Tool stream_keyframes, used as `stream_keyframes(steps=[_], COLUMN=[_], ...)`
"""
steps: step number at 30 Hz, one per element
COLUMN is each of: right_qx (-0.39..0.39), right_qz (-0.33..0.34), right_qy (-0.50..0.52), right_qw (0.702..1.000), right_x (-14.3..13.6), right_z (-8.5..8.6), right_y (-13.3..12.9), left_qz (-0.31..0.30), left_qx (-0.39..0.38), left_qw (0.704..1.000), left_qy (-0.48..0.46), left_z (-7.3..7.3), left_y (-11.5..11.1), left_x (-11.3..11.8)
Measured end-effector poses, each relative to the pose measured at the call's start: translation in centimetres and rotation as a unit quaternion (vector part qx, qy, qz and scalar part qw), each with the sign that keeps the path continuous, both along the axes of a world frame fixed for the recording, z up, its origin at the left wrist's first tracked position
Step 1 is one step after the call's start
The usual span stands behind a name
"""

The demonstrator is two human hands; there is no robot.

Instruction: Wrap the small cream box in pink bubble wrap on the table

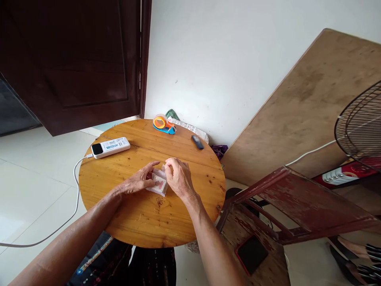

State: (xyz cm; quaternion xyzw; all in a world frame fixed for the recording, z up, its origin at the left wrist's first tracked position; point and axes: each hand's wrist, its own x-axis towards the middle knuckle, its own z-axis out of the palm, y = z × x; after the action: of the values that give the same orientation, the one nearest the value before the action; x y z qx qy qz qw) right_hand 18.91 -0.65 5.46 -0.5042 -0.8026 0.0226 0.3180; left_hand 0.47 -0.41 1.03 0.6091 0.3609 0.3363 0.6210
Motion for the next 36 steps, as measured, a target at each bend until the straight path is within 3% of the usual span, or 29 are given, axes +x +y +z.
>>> stream_keyframes(steps=[7,14,19,23,27,33,36], right_qx=[-0.035,-0.069,-0.054,-0.12,-0.156,-0.191,-0.21], right_qz=[-0.046,-0.098,-0.12,-0.121,-0.133,-0.099,-0.092], right_qy=[-0.014,0.008,0.052,0.077,0.049,0.227,0.343], right_qw=[0.998,0.993,0.99,0.982,0.978,0.95,0.911], right_x=[0.8,0.6,0.8,0.1,-1.3,-0.6,0.5], right_z=[1.4,0.8,0.8,0.1,-1.5,-2.8,-2.6], right_y=[2.6,6.0,3.7,0.2,-0.8,0.1,-0.1], left_qz=[0.006,0.044,0.08,0.09,0.064,0.065,0.101], left_qx=[-0.014,-0.028,-0.062,-0.084,-0.13,-0.14,-0.132], left_qw=[0.996,0.987,0.983,0.977,0.958,0.947,0.944], left_qy=[-0.085,-0.154,-0.153,-0.175,-0.246,-0.283,-0.285], left_z=[-0.3,0.0,-0.1,-0.1,0.0,-0.1,0.0], left_y=[0.0,0.4,0.6,0.5,0.3,0.6,0.9], left_x=[0.1,0.4,0.8,0.9,0.9,0.7,0.5])
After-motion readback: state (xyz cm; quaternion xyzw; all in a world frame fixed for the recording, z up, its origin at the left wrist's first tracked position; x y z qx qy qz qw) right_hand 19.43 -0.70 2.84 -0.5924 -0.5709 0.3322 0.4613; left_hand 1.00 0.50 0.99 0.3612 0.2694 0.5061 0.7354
